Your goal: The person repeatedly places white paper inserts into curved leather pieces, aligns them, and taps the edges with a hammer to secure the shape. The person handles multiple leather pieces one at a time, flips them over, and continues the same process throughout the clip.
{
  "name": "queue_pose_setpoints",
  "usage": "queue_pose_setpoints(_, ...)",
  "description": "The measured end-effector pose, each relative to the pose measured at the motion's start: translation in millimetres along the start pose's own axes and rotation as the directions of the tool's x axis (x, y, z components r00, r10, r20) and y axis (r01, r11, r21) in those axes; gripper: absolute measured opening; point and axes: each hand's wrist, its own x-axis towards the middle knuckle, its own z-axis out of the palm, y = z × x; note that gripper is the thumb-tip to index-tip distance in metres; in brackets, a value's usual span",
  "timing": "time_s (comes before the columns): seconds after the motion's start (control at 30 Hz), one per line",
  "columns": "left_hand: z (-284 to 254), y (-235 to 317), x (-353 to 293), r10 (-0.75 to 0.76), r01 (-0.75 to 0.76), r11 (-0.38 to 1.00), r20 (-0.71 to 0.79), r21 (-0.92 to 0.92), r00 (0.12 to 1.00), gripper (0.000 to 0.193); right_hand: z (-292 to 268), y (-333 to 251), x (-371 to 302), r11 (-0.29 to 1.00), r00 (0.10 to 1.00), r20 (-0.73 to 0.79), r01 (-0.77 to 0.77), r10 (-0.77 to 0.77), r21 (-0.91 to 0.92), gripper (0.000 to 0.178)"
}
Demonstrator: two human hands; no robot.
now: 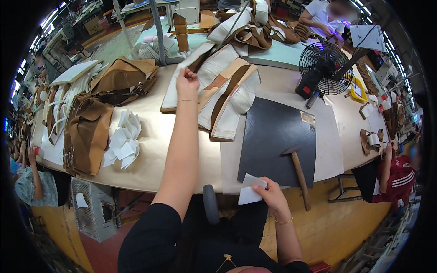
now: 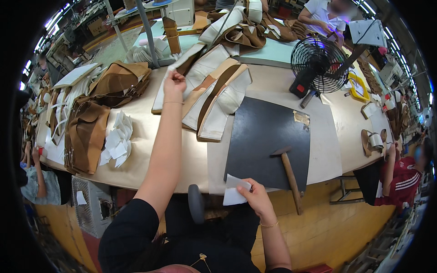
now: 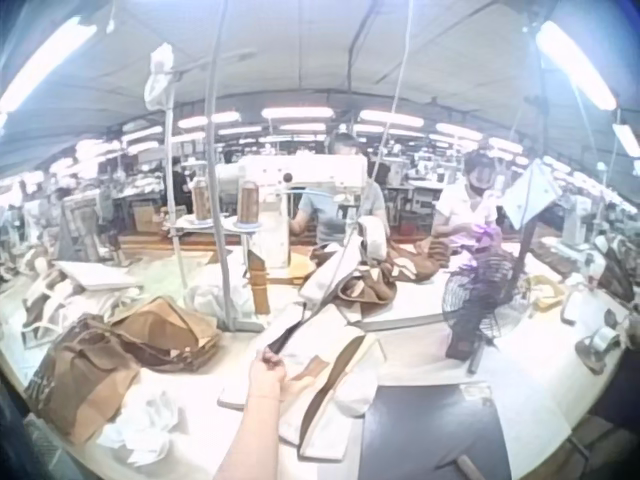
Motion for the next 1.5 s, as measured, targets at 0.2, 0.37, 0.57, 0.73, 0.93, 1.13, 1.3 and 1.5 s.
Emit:
queue_pose_setpoints(0.2, 130, 99, -147, 0.322, -0.421, 0.891, 0.418, 0.169, 0.849, 0.022, -12, 11, 5, 0.88, 0.977, -0.07, 0.149, -0.202, -0.452, 0.019)
queue_pose_setpoints(0.37, 153, 127, -295, 0.21, -0.531, 0.709, 0.579, 0.465, 0.788, 0.033, 1, -16, -19, 0.96, 0.96, -0.055, 0.269, -0.274, -0.077, 0.027)
queue_pose_setpoints(0.57, 15, 94, -405, -0.166, -0.116, 0.594, 0.263, 0.796, 0.951, 0.032, 59, -70, -63, 0.887, 0.885, -0.074, 0.462, -0.459, 0.021, 0.022)
queue_pose_setpoints(0.73, -32, 67, -480, -0.311, 0.131, 0.631, 0.094, 0.764, 0.946, 0.033, 110, -66, -92, 0.859, 0.862, 0.002, 0.504, -0.506, -0.088, 0.017)
queue_pose_setpoints(0.93, -46, 71, -507, -0.378, 0.166, 0.605, 0.096, 0.779, 0.921, 0.055, 124, -53, -111, 0.746, 0.786, -0.02, 0.578, -0.618, -0.331, 0.015)
queue_pose_setpoints(1.13, -50, 74, -512, -0.402, 0.112, 0.512, 0.122, 0.851, 0.907, 0.07, 124, -43, -111, 0.624, 0.702, 0.012, 0.641, -0.712, -0.448, 0.014)
queue_pose_setpoints(1.3, -53, 70, -515, -0.365, 0.078, 0.479, 0.117, 0.874, 0.923, 0.064, 125, -42, -110, 0.598, 0.689, 0.016, 0.64, -0.724, -0.482, 0.013)
queue_pose_setpoints(1.5, -38, 63, -519, -0.319, 0.086, 0.456, 0.073, 0.886, 0.945, 0.038, 125, -40, -107, 0.558, 0.65, 0.016, 0.664, -0.76, -0.498, 0.012)
